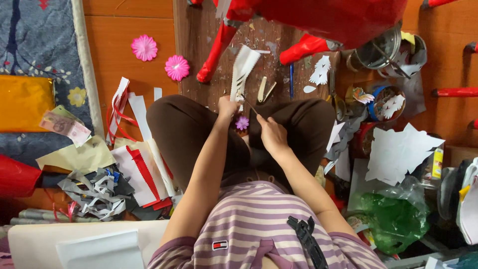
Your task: Assembling and decorating a red paper horse model using scissors, glue, and decorative paper strips.
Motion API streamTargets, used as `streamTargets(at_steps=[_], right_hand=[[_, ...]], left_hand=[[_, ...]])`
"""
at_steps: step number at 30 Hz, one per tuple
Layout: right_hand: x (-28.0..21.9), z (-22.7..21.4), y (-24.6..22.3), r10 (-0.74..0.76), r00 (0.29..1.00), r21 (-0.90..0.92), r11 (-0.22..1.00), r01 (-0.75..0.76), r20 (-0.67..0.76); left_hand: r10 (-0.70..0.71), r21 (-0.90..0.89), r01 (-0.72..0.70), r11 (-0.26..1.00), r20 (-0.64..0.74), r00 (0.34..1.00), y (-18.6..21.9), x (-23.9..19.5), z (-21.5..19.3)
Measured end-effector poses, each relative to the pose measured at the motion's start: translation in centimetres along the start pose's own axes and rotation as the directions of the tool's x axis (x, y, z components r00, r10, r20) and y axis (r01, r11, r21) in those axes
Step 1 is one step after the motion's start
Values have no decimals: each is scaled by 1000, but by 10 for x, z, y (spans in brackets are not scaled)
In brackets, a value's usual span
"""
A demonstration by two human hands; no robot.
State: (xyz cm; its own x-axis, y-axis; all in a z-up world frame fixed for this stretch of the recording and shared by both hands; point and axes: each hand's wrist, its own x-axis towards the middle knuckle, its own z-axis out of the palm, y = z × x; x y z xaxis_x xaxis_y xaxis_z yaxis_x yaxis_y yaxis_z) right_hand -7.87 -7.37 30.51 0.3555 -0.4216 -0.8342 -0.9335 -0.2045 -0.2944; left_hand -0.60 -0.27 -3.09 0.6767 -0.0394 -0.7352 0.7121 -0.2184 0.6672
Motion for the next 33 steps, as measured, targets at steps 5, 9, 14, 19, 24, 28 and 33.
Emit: streamTargets(at_steps=[5, 9, 14, 19, 24, 28, 33], right_hand=[[27, 6, 50, -220, 975, -257, 943, 210, -11], [56, 15, 85, -659, 722, -474, 714, 515, -211], [53, 19, 96, -559, 826, -490, 743, 457, -78], [51, 24, 115, -511, 859, -458, 771, 442, -32], [24, 19, 114, -535, 844, -474, 753, 457, -34], [29, 23, 131, -523, 852, -483, 749, 454, -9], [18, -4, 98, -527, 844, -454, 780, 431, -105]], left_hand=[[-57, -166, 68, 984, 71, 996, -9, 5, -1], [-58, -182, 74, 980, 91, 994, -24, 21, 2], [-58, -176, 82, 981, 138, 989, -17, 15, -2], [-104, -218, 155, 964, 228, 968, 13, -14, -6], [-116, -231, 167, 959, 219, 969, -14, 14, 3], [-106, -260, 153, 953, 186, 977, -11, 10, 2], [-46, -198, 91, 976, 223, 974, -3, 4, 0]])
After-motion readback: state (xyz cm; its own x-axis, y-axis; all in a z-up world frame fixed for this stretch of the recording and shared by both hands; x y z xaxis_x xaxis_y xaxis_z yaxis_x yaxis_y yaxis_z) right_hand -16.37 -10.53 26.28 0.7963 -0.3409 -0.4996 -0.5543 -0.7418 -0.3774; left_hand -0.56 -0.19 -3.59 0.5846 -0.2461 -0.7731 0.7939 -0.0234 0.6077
